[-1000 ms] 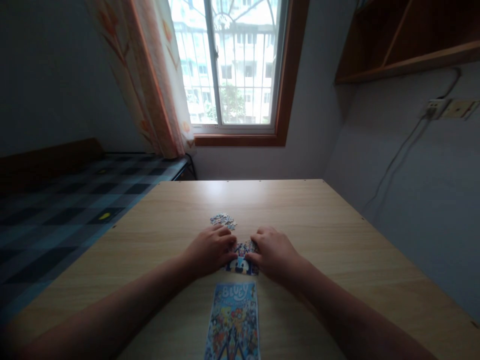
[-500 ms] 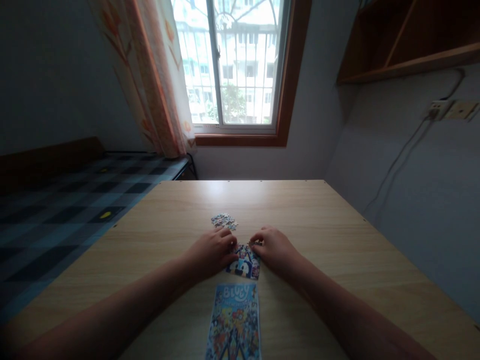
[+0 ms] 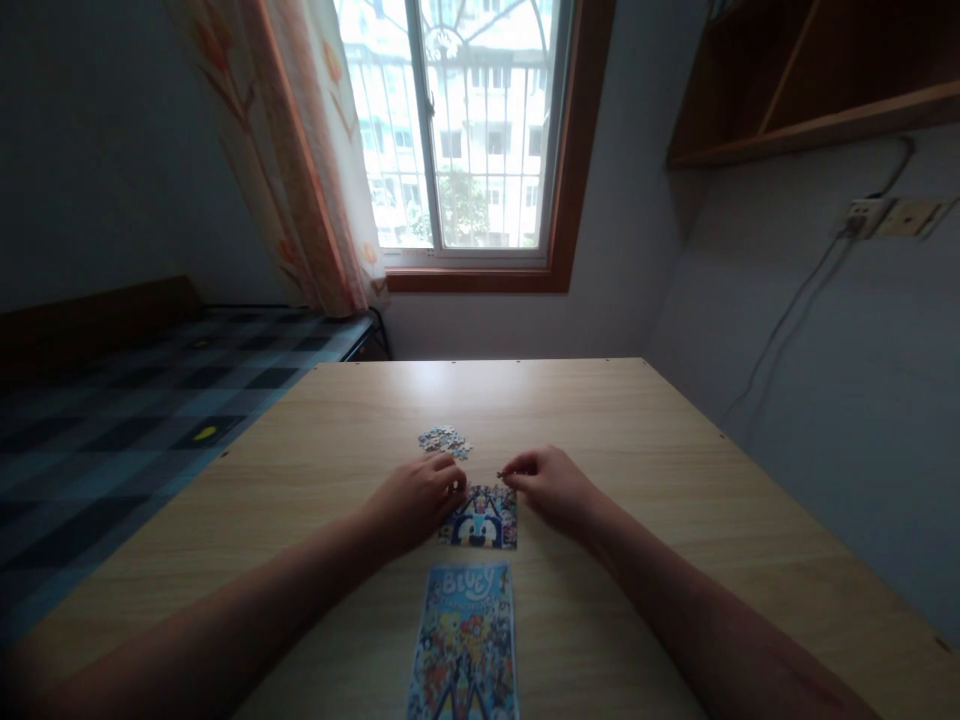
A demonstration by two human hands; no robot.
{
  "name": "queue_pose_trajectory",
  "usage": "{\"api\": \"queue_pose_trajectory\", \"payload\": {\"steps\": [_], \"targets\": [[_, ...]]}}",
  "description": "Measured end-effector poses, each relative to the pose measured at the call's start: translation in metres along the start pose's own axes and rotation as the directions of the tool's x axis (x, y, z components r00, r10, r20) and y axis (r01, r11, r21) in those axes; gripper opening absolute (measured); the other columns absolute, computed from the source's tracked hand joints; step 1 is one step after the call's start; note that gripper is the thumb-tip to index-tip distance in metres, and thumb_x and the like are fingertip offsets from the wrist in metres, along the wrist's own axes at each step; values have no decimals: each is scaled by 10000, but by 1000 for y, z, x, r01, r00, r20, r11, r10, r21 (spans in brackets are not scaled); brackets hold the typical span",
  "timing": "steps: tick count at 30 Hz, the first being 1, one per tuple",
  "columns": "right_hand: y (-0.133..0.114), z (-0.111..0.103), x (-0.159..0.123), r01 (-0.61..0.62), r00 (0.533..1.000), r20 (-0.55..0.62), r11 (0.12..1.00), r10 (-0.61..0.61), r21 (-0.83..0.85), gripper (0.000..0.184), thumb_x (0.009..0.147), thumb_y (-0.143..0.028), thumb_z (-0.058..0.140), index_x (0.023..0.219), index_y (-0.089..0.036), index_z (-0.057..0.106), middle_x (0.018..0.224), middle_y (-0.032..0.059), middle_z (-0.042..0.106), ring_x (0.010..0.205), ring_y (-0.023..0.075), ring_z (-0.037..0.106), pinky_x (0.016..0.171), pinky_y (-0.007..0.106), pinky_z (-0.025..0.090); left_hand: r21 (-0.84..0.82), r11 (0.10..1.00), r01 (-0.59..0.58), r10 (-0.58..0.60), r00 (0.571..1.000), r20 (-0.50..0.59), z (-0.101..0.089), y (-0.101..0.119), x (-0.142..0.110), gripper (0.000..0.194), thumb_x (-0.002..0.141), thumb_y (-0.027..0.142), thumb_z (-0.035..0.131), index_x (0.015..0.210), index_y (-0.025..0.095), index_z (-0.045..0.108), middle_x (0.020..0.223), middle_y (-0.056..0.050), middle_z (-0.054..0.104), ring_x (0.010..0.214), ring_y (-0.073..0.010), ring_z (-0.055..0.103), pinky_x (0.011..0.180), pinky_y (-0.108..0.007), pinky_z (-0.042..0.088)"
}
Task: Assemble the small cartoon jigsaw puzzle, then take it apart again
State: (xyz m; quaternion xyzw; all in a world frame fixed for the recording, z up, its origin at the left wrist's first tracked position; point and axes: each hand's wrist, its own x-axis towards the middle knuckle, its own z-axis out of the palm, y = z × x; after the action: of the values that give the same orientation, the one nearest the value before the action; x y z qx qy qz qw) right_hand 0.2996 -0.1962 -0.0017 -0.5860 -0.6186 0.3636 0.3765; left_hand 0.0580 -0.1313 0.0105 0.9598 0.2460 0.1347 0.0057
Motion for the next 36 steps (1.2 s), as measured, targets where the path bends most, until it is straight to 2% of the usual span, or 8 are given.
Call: {"api": "queue_pose_trajectory", "payload": {"steps": [5, 8, 13, 18, 23, 27, 32, 36], "targets": [[6, -2, 3, -14, 999, -32, 995, 17, 99, 323, 699, -404, 733, 887, -153, 810, 902, 103, 794, 866, 260, 719, 852, 384, 537, -32, 999, 23, -24, 1000, -19, 4, -3, 0, 174, 977, 307, 564, 919, 194, 683, 961, -62, 674, 880, -212, 629, 775, -344, 515], [11, 0, 4, 6, 998, -67, 997, -1, 81, 320, 718, -417, 731, 889, -158, 809, 899, 103, 793, 856, 256, 717, 827, 377, 538, -46, 999, 26, -27, 999, -23, 4, -3, 0, 162, 975, 293, 566, 911, 195, 679, 957, -58, 678, 866, -204, 633, 767, -334, 516], [17, 3, 6, 59, 991, -120, 998, -61, -21, 296, 775, -415, 694, 903, -175, 811, 907, 95, 795, 855, 250, 721, 808, 355, 536, -79, 996, 45, -46, 999, -12, 2, -3, 1, 142, 965, 278, 574, 904, 199, 676, 941, -48, 682, 839, -197, 634, 754, -323, 514], [19, 0, 8, 78, 987, -132, 992, -91, -101, 301, 806, -400, 650, 930, -170, 801, 922, 87, 796, 843, 240, 724, 776, 338, 545, -134, 990, 33, -38, 999, -33, 2, -5, 0, 122, 944, 283, 602, 890, 202, 676, 969, -54, 686, 917, -211, 629, 827, -339, 505], [18, 0, 7, 131, 976, -141, 962, -168, -239, 247, 836, -359, 630, 905, -186, 793, 903, 78, 783, 825, 222, 694, 744, 322, 518, -198, 977, 75, -77, 997, -2, 3, -6, 0, 125, 945, 285, 584, 908, 212, 679, 890, -27, 694, 818, -184, 627, 734, -294, 478], [13, 3, 4, 169, 955, -157, 896, -252, -411, 196, 870, -320, 625, 842, -198, 776, 868, 69, 757, 857, 222, 649, 803, 341, 468, -213, 972, 96, -96, 995, 9, 3, -7, 0, 118, 936, 290, 591, 912, 216, 680, 886, -21, 703, 799, -179, 628, 705, -281, 456], [11, 6, 2, 162, 941, -188, 861, -282, -483, 212, 908, -308, 604, 797, -202, 750, 894, 70, 732, 945, 228, 607, 877, 351, 421, -224, 970, 95, -98, 995, -2, 3, -7, 0, 97, 929, 279, 598, 903, 217, 668, 873, -15, 701, 800, -179, 626, 703, -277, 445], [17, 8, 3, 139, 943, -179, 822, -280, -553, 167, 900, -308, 621, 947, -214, 751, 1005, 75, 725, 1014, 244, 583, 924, 378, 403, -232, 969, 86, -90, 996, -9, 4, -7, -1, 102, 933, 288, 595, 908, 218, 665, 883, -14, 700, 811, -179, 624, 712, -281, 446]]}}
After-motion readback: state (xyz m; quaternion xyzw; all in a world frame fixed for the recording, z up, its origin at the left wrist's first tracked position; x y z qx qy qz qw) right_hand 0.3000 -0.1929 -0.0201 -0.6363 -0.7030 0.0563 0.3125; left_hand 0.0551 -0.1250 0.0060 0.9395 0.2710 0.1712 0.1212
